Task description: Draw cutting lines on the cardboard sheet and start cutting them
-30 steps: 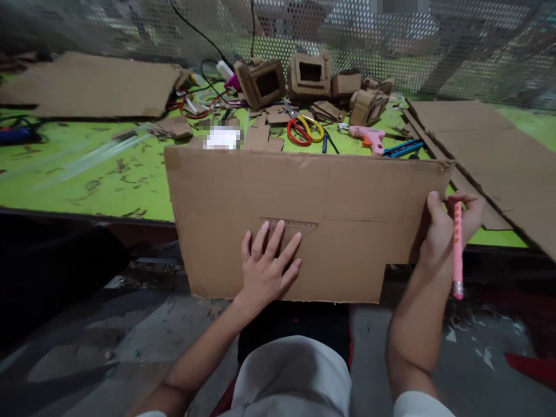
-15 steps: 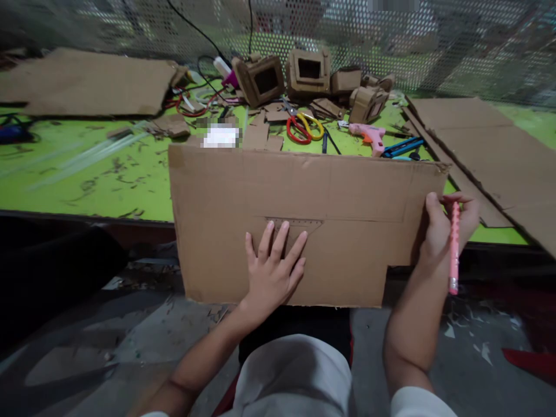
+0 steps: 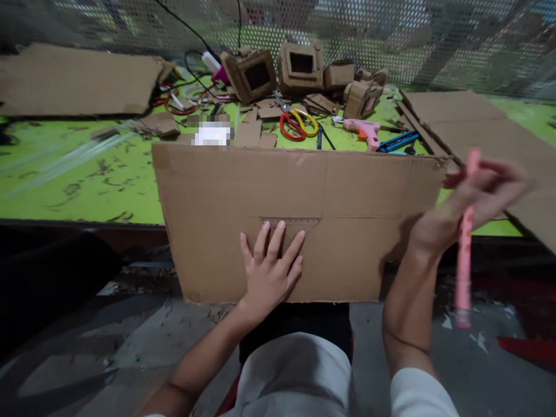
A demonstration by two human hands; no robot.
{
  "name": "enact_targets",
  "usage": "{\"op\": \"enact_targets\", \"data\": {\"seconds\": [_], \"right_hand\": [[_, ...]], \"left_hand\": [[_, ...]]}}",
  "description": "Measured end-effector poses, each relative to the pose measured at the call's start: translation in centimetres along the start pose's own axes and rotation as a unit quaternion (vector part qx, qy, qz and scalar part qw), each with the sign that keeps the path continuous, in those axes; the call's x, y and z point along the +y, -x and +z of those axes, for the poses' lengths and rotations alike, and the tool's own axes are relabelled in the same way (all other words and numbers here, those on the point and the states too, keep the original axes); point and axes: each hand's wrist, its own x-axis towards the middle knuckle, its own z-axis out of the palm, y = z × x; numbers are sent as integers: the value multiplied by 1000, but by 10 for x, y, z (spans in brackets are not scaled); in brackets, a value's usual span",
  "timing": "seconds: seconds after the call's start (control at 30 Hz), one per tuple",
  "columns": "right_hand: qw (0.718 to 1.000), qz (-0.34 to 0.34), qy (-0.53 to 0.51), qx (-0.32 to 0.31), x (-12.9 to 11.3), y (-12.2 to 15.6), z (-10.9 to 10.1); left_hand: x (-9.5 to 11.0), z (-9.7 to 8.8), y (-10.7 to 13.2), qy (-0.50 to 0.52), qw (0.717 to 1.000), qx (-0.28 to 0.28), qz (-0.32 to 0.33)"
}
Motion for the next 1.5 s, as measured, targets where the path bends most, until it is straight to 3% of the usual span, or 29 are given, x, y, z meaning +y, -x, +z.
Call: {"op": "enact_targets", "data": {"seconds": [0.03,0.07,0.13,0.17,0.27,0.33,0.43,0.5,0.63,0.83,1.03,1.5], "right_hand": [[993,-17,-107,-40,-12,3,7],[976,-17,-184,-118,-22,7,14],[927,-17,-262,-266,-40,15,29],[889,-28,-286,-356,-48,19,36],[738,-94,-314,-590,-66,31,56],[691,-99,-301,-650,-74,37,65],[654,-38,-276,-703,-82,42,73],[652,-33,-241,-718,-84,43,75],[692,-88,-179,-693,-85,41,78],[649,-124,-149,-736,-92,40,81],[677,-133,-112,-716,-95,46,81],[674,-203,-105,-703,-93,48,82]], "left_hand": [[1,0,0,0,1000,0,1],[1,0,0,-1,1000,0,3],[2,0,0,-1,1000,-1,4],[2,0,-1,0,1000,0,5],[2,0,-1,2,1000,2,8],[2,0,-1,2,1000,3,8],[2,0,-2,2,1000,1,5],[2,-1,-2,2,1000,-3,5],[3,-2,-2,-1,1000,-12,1],[3,-3,-3,-2,1000,-16,-3],[4,-4,-3,0,1000,-26,-4],[4,-6,-4,0,1000,-21,-3]]}}
